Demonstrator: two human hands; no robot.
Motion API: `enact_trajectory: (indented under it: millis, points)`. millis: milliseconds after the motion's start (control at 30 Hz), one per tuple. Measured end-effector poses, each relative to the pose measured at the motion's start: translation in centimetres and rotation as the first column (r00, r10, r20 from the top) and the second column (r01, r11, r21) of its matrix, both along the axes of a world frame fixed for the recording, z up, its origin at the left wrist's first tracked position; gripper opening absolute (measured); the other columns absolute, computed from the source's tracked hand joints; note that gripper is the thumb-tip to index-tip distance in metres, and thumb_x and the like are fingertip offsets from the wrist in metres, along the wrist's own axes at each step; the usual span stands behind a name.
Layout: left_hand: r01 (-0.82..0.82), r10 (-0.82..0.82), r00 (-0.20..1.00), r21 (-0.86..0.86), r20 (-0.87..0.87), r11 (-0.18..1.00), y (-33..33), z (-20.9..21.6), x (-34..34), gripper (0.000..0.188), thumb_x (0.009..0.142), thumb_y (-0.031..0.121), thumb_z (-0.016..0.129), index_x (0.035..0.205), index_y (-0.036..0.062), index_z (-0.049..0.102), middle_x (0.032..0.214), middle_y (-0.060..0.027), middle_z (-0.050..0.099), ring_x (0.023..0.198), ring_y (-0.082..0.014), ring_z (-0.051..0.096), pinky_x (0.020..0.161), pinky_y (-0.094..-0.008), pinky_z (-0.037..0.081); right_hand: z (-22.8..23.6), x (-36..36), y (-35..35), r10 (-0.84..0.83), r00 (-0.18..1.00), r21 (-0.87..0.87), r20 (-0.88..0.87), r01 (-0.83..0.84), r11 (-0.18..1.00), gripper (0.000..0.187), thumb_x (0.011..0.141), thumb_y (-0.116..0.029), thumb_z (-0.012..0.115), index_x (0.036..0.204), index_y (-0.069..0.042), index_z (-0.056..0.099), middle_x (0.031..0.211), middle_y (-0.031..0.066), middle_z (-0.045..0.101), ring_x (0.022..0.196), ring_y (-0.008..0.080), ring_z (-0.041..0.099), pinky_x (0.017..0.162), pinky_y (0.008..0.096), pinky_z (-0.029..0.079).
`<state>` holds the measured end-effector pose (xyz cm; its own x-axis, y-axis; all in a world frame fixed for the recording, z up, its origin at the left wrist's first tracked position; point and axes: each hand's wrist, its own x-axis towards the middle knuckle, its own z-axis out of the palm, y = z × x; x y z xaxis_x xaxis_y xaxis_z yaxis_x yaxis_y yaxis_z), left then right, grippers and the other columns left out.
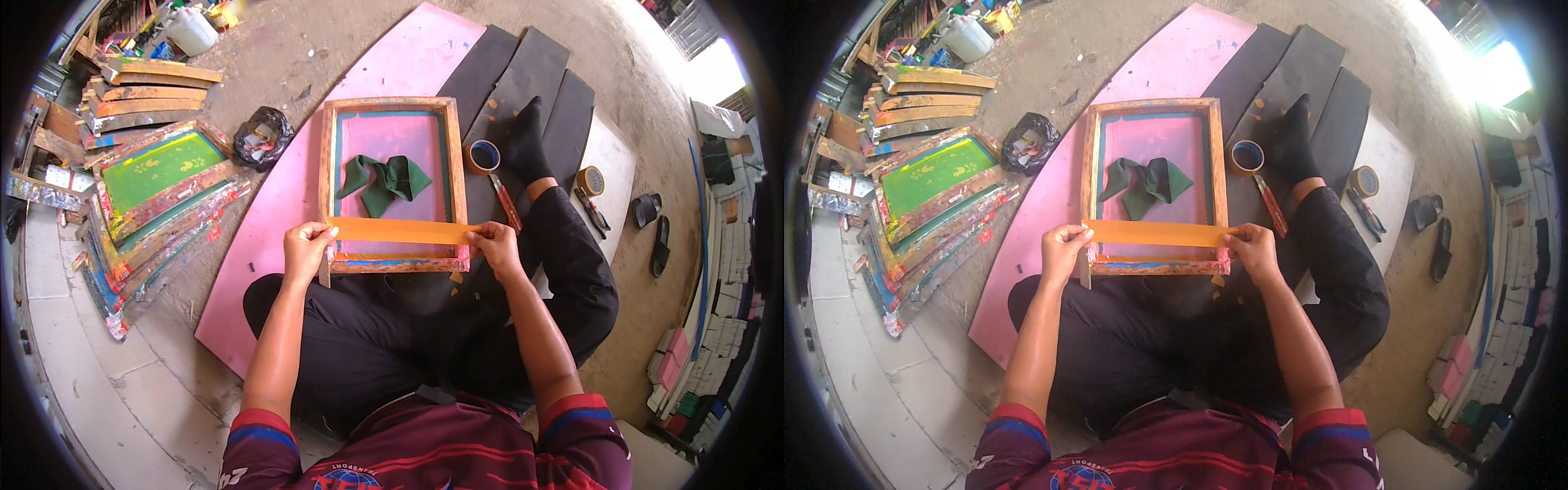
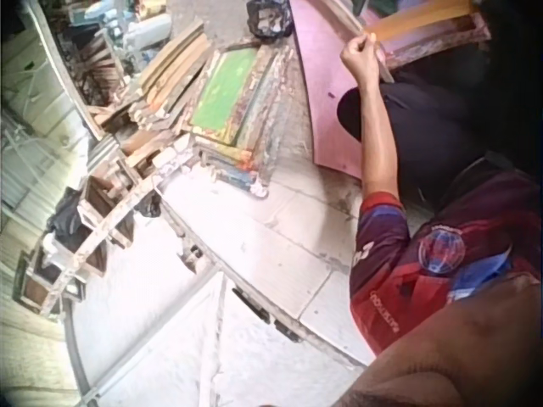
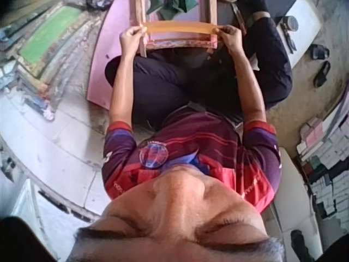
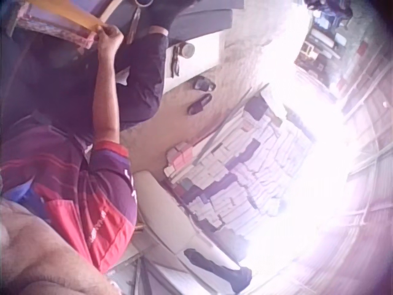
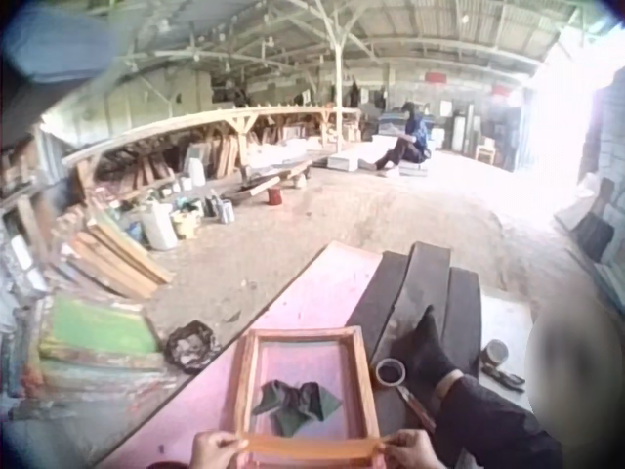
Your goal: The person sits on the floor and uses pliers to remove staples from a wooden frame with a pink mesh. They then wipe the pink surface with a cloth and apply orange tape along the frame edges, pressing it down and trimming excess with scissors.
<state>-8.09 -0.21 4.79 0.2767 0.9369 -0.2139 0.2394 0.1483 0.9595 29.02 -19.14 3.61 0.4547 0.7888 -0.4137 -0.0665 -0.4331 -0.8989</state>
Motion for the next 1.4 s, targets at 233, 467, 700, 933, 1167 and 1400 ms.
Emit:
enact_trajectory:
  millis: [233, 467, 700, 933, 1167, 1400]
  points:
    - [-0.013, 0.012, 1.000, -0.073, -0.016, 0.997, 0.3, -2.3, -0.2, 0.013, 0.094, 0.005, 0.083, 0.098, -0.0052, 0.078, 0.080, -0.0063, 0.076, 0.069, -0.0093, 0.071, 0.065, -0.0241, 0.055, -0.1, -0.8, 0.5, -0.079, 0.997, -0.066, 0.014, 0.080, 0.995, 0.017, 0.095, -0.007, 0.079, 0.104, 0.007, 0.076, 0.086, 0.0084, 0.074, 0.071, 0.0131, 0.069, 0.060, 0.0290, 0.059]
    - [-0.027, 0.026, 0.997, 0.008, 0.079, 1.000, 1.2, -2.0, 0.1, 0.013, 0.096, 0.002, 0.080, 0.105, -0.0065, 0.076, 0.086, -0.0066, 0.077, 0.076, -0.0106, 0.072, 0.072, -0.0260, 0.059, 0.0, -1.2, 1.5, -0.126, 0.991, -0.049, -0.041, 0.124, 0.991, 0.013, 0.097, -0.005, 0.077, 0.107, 0.004, 0.076, 0.088, 0.0067, 0.075, 0.075, 0.0118, 0.071, 0.062, 0.0280, 0.060]
    - [-0.003, 0.005, 0.995, 0.022, -0.105, 1.000, 1.7, -1.7, -0.1, 0.013, 0.097, 0.000, 0.078, 0.107, -0.0067, 0.075, 0.097, -0.0111, 0.080, 0.085, -0.0129, 0.075, 0.080, -0.0282, 0.062, 0.0, -1.6, 2.4, -0.140, 0.986, -0.008, 0.088, 0.141, 0.990, 0.016, 0.098, -0.006, 0.077, 0.109, 0.005, 0.076, 0.077, 0.0014, 0.068, 0.062, 0.0074, 0.060, 0.058, 0.0259, 0.051]
    - [-0.031, 0.031, 0.997, 0.011, -0.068, 0.999, 1.9, -0.6, 0.1, 0.022, 0.095, -0.001, 0.079, 0.115, -0.0031, 0.071, 0.083, -0.0069, 0.078, 0.074, -0.0102, 0.072, 0.069, -0.0256, 0.057, 1.0, -2.2, 3.1, -0.121, 0.972, -0.013, 0.202, 0.126, 0.992, 0.026, 0.095, -0.002, 0.078, 0.119, 0.001, 0.069, 0.082, 0.0055, 0.073, 0.065, 0.0088, 0.062, 0.060, 0.0264, 0.049]
    - [0.195, -0.099, 0.913, 0.213, -0.395, 0.957, 2.8, 1.8, 0.0, 0.031, 0.092, 0.004, 0.082, 0.118, 0.0076, 0.066, 0.079, -0.0077, 0.076, 0.069, -0.0161, 0.074, 0.066, -0.0308, 0.056, 1.1, -3.4, 3.3, -0.029, 0.916, -0.051, 0.400, 0.054, 0.997, 0.023, 0.096, -0.001, 0.077, 0.095, -0.001, 0.054, 0.077, 0.0047, 0.066, 0.066, 0.0087, 0.058, 0.062, 0.0259, 0.047]
    - [0.488, -0.185, 0.749, 0.340, -0.636, 0.804, 3.0, 1.0, -0.3, 0.020, 0.090, 0.010, 0.080, 0.107, 0.0085, 0.070, 0.086, -0.0094, 0.075, 0.078, -0.0308, 0.073, 0.069, -0.0430, 0.056, 0.6, -3.5, 3.1, 0.121, 0.822, -0.064, 0.556, -0.103, 0.993, 0.012, 0.097, -0.003, 0.076, 0.098, 0.000, 0.065, 0.079, 0.0087, 0.068, 0.069, 0.0132, 0.065, 0.065, 0.0304, 0.052]
